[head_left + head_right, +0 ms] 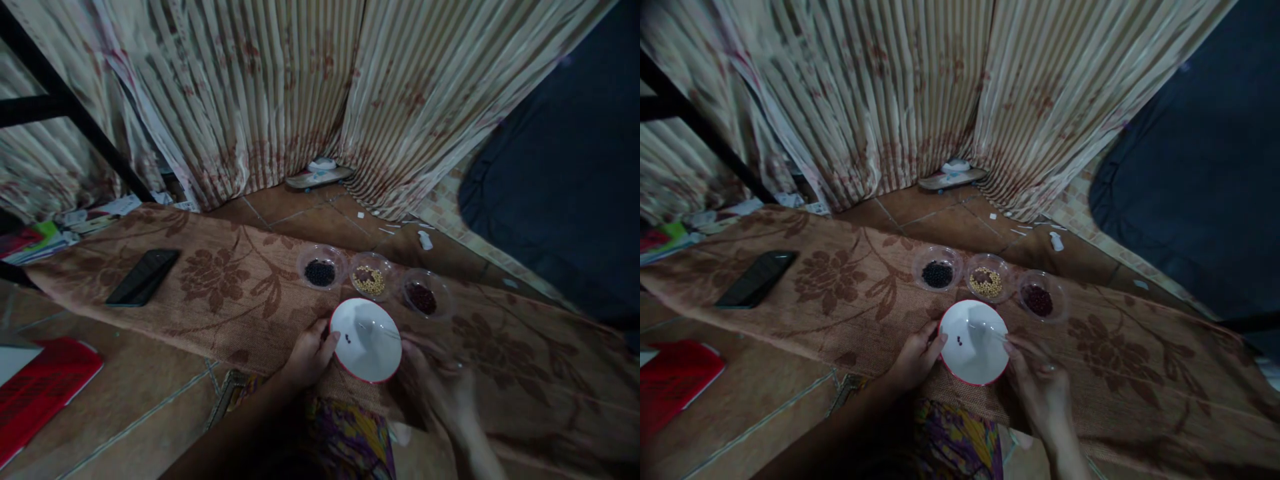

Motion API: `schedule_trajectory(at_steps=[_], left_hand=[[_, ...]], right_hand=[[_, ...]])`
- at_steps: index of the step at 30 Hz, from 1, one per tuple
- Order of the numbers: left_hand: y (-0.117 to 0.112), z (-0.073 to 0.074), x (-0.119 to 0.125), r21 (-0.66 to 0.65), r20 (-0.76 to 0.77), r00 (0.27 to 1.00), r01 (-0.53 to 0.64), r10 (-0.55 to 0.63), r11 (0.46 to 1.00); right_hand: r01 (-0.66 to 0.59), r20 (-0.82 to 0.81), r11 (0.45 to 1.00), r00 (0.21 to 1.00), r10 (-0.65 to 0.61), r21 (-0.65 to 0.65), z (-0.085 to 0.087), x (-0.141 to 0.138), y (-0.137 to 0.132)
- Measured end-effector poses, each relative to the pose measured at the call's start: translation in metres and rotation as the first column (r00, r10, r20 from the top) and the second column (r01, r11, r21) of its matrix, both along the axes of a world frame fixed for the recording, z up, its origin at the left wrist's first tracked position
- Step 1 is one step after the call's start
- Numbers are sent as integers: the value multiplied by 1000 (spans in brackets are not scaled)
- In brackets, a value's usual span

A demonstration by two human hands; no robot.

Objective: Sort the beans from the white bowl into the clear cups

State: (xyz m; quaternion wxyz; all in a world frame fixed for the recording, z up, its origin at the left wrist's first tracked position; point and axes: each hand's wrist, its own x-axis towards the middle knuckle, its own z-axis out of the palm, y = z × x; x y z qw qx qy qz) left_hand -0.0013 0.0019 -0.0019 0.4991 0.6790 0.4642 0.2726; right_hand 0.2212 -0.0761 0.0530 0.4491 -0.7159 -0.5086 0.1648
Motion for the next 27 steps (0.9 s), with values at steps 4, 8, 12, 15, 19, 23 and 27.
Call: schedule_trajectory(at_steps=[4, 8, 12, 15, 19, 23, 27], left_hand=[[0, -1, 1, 14, 3, 1000, 4, -4, 1000], [0, -3, 1, 33, 12, 1000, -2, 2, 999], [0, -3, 1, 33, 12, 1000, -3, 2, 999], [-1, -3, 2, 36, 18, 1000, -6, 6, 999], [-1, -1, 2, 56, 24, 1000, -20, 18, 998], [-1, 0, 2, 62, 24, 999, -28, 27, 998], [-1, 0, 2, 61, 26, 999, -27, 26, 998]], right_hand=[[-231, -79, 967, 972, 223, -110, -4, -26, -3], [-224, -64, 969, 974, 218, -107, -7, -34, 2], [-210, -60, 972, 977, 205, -104, -10, -35, 8], [-220, -79, 968, 974, 211, -124, -11, -36, 9], [-241, -66, 959, 970, 234, -147, -13, -35, 11], [-266, -53, 953, 964, 261, -147, -13, -35, 13], [-250, -34, 955, 968, 248, -157, -12, -36, 14]])
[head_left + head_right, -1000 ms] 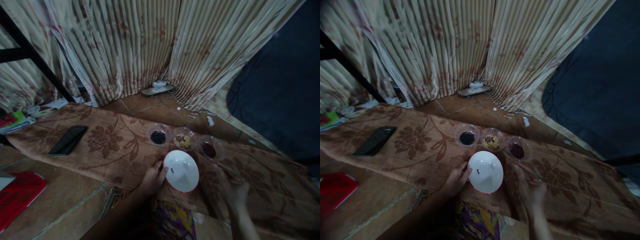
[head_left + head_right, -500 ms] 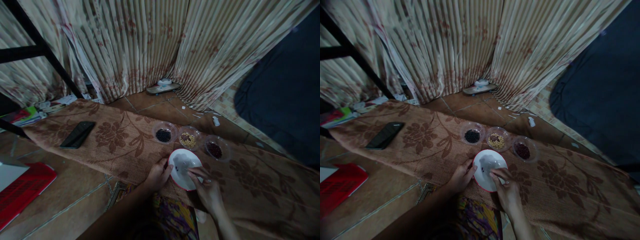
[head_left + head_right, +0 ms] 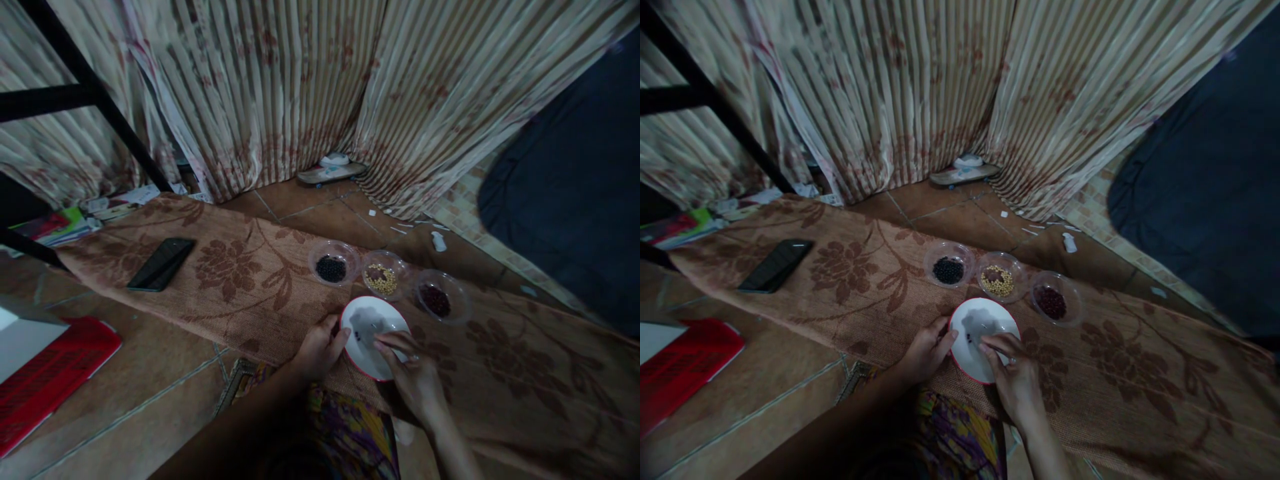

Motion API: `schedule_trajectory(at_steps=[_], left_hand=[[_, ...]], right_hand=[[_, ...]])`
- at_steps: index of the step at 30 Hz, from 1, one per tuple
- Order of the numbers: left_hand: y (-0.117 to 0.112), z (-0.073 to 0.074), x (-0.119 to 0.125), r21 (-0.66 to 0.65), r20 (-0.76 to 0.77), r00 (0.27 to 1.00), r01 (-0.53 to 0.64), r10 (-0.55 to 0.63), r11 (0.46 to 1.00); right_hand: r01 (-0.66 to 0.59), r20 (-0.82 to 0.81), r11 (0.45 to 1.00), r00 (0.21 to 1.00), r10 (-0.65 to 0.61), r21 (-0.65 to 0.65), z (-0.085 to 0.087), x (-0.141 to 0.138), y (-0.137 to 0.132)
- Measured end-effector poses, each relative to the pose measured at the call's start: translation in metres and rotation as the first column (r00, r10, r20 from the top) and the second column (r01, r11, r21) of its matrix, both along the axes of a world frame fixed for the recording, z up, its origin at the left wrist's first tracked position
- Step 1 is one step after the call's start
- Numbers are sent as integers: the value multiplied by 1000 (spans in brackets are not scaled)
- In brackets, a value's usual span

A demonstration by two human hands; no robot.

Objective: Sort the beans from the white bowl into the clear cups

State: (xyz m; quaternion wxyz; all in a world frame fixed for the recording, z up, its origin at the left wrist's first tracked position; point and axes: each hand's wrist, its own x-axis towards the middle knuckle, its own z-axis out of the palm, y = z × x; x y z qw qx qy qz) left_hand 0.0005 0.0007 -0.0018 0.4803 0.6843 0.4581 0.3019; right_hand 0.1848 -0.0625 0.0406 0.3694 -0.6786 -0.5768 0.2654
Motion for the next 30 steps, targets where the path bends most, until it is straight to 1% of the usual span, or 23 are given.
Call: schedule_trajectory(at_steps=[5, 12, 17, 20, 22, 24, 25, 26, 27, 28, 30], left_hand=[[0, 0, 0, 9, 4, 1000, 4, -4, 1000], [0, 1, -1, -13, -25, 1000, 4, -5, 1000], [0, 2, 0, -19, -14, 1000, -1, 0, 1000], [0, 1, 0, -29, -3, 1000, -1, 1, 1000], [0, 0, 0, -33, 4, 1000, 7, -7, 999], [1, -1, -1, -38, 6, 1000, 18, -18, 999], [1, -2, -1, -43, 3, 1000, 20, -20, 999], [1, -2, -1, -50, -2, 1000, 19, -20, 999], [1, -1, -1, -58, -7, 1000, 20, -20, 998], [1, -1, -1, -65, -11, 1000, 20, -21, 998], [1, 1, -2, -71, -11, 1000, 21, -22, 997]], right_hand=[[-5, -4, 1000, 1000, 5, 0, -1, 1, -1], [-8, 3, 1000, 1000, 8, 10, -1, -1, -2], [8, -9, 1000, 1000, -8, 18, -5, -1, -3], [62, -13, 995, 998, -61, 77, -2, 4, -4], [144, -7, 980, 989, -145, 138, 9, 13, -3], [243, 11, 945, 968, -252, 219, 24, 28, -1], [298, 23, 911, 948, -317, 283, 33, 37, 1], [347, 30, 865, 923, -383, 363, 40, 48, 3], [401, 12, 803, 892, -452, 442, 46, 59, 6], [439, -1, 757, 865, -501, 485, 50, 71, 9], [528, -14, 696, 802, -598, 487, 50, 93, 14]])
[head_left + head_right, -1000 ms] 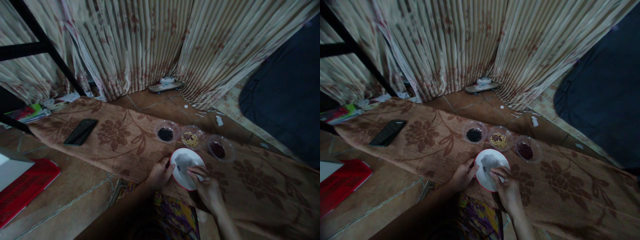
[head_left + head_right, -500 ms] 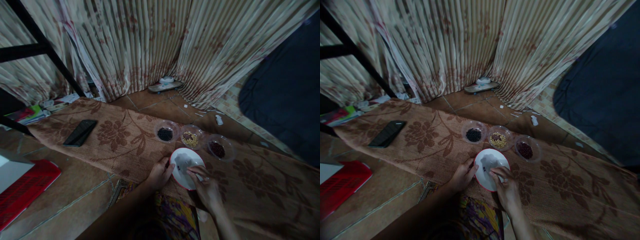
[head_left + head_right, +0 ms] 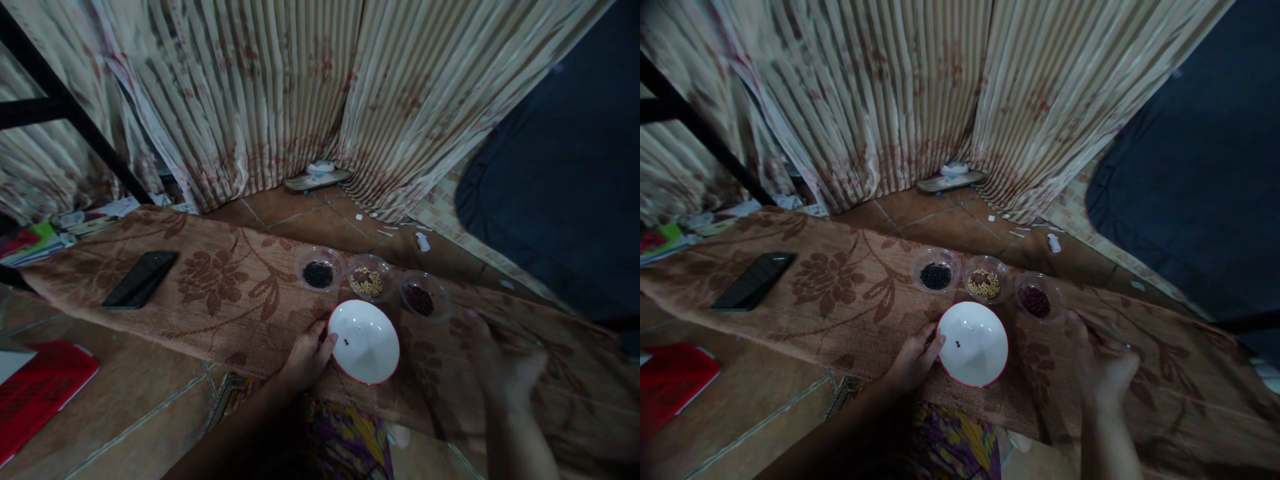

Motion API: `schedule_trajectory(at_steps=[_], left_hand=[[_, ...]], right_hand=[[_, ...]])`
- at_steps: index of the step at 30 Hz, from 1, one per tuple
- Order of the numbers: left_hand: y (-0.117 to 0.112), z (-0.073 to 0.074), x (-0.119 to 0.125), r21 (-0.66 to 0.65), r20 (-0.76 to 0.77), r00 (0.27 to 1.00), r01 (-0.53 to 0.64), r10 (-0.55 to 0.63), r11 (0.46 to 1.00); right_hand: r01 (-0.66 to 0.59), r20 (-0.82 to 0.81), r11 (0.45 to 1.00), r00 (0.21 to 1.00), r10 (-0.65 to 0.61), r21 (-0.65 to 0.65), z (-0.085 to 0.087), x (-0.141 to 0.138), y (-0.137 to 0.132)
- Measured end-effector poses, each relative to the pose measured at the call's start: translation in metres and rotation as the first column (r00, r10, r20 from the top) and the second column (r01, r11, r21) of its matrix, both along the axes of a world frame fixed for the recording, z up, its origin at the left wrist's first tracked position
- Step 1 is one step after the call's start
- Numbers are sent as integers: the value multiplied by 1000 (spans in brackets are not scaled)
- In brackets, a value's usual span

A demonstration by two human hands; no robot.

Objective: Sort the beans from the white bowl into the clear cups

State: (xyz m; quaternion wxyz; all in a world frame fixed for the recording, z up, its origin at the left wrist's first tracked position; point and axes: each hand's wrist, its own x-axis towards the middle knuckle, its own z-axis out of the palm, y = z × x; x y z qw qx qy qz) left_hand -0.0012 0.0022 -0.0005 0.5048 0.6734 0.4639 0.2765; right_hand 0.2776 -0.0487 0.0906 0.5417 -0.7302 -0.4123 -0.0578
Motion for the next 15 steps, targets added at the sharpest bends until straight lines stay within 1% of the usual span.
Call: schedule_trajectory(at_steps=[2, 3, 5, 7, 8, 10, 11, 13, 15], left_hand=[[0, 2, 0, -5, 4, 1000, 0, 0, 1000], [0, 3, 0, -8, 3, 1000, -1, 1, 1000], [0, 4, 0, -13, -2, 1000, -2, 2, 1000], [0, 3, 0, -11, -8, 1000, -5, 5, 1000], [0, 3, 0, -8, -8, 1000, -7, 7, 1000], [0, 1, 0, -1, -3, 1000, -6, 6, 1000], [0, 0, 0, 2, 3, 1000, -3, 3, 1000], [0, -2, 0, 11, 15, 1000, -2, 1, 1000], [-1, -4, 1, 16, 18, 1000, -6, 5, 1000]], right_hand=[[48, -6, 999, 999, -48, -22, -7, 15, 3], [57, -4, 998, 998, -57, -12, -12, 19, 3], [57, -10, 998, 998, -57, 17, -22, 17, 0], [18, -43, 999, 999, -17, 34, -29, 4, -6], [-22, -70, 999, 997, 23, 25, -32, -6, -10], [-131, -112, 990, 986, 125, -51, -35, -28, -18], [-200, -141, 973, 973, 184, -113, -36, -39, -22], [-358, -216, 901, 926, 310, -244, -38, -57, -28], [-501, -266, 796, 863, 430, -340, -40, -70, -31]])
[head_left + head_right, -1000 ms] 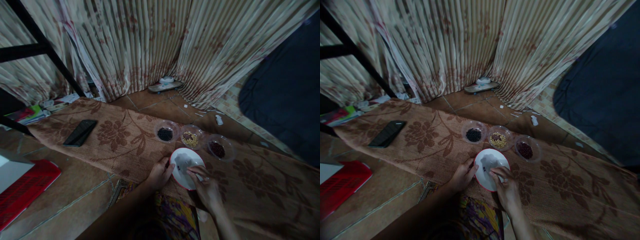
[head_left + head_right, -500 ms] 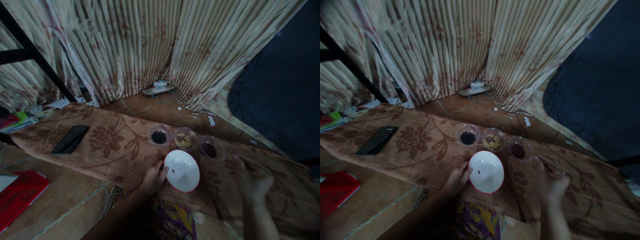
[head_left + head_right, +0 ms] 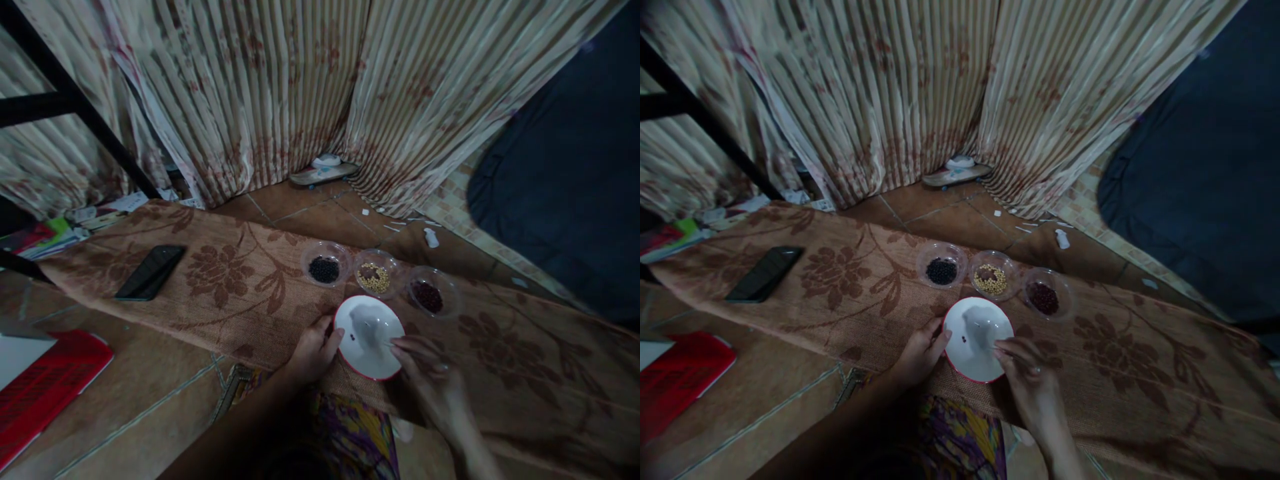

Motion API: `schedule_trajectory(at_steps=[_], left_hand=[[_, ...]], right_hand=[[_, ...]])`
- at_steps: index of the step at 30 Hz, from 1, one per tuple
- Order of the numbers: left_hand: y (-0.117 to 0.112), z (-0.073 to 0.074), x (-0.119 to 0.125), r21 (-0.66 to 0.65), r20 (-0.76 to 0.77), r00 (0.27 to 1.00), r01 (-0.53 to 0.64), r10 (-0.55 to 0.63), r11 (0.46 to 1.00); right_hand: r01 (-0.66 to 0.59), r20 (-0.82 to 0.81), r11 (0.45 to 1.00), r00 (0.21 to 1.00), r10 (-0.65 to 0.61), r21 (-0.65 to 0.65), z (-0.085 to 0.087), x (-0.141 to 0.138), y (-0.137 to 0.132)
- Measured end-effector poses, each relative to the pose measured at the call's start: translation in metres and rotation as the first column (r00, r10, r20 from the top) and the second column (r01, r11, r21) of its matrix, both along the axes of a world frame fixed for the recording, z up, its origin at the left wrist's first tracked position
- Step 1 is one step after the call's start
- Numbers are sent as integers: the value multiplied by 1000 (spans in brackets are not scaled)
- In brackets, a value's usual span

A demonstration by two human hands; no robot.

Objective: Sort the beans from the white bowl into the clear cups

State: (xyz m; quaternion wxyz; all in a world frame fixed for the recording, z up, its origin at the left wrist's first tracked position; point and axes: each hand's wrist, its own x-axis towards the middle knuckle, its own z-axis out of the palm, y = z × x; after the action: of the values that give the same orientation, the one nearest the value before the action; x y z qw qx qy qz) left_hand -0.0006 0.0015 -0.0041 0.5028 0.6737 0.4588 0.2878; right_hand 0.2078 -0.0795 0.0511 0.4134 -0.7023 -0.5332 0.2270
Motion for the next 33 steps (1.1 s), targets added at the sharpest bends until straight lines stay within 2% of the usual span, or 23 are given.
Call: schedule_trajectory(at_steps=[3, 10, 16, 23, 30, 33], left_hand=[[0, -1, 0, 13, -6, 1000, -2, 2, 1000], [0, -2, 0, 42, -17, 1000, 24, -23, 999], [0, -1, 0, 46, -20, 1000, 15, -14, 999], [0, 0, 0, 35, -19, 1000, 22, -21, 999], [0, -1, 0, 30, -6, 1000, 20, -20, 999], [0, 0, 0, 28, -8, 1000, 13, -13, 1000]], right_hand=[[-142, 2, 986, 990, 142, -92, -3, -8, 1], [-222, 28, 969, 974, 226, -113, -3, -12, 9], [-240, 71, 964, 966, 249, -111, -1, -13, 13], [-255, 83, 960, 961, 265, -112, -6, -10, 14], [-235, 83, 967, 966, 243, -98, -7, -13, 11], [-192, 52, 980, 979, 195, -61, -6, -9, 9]])
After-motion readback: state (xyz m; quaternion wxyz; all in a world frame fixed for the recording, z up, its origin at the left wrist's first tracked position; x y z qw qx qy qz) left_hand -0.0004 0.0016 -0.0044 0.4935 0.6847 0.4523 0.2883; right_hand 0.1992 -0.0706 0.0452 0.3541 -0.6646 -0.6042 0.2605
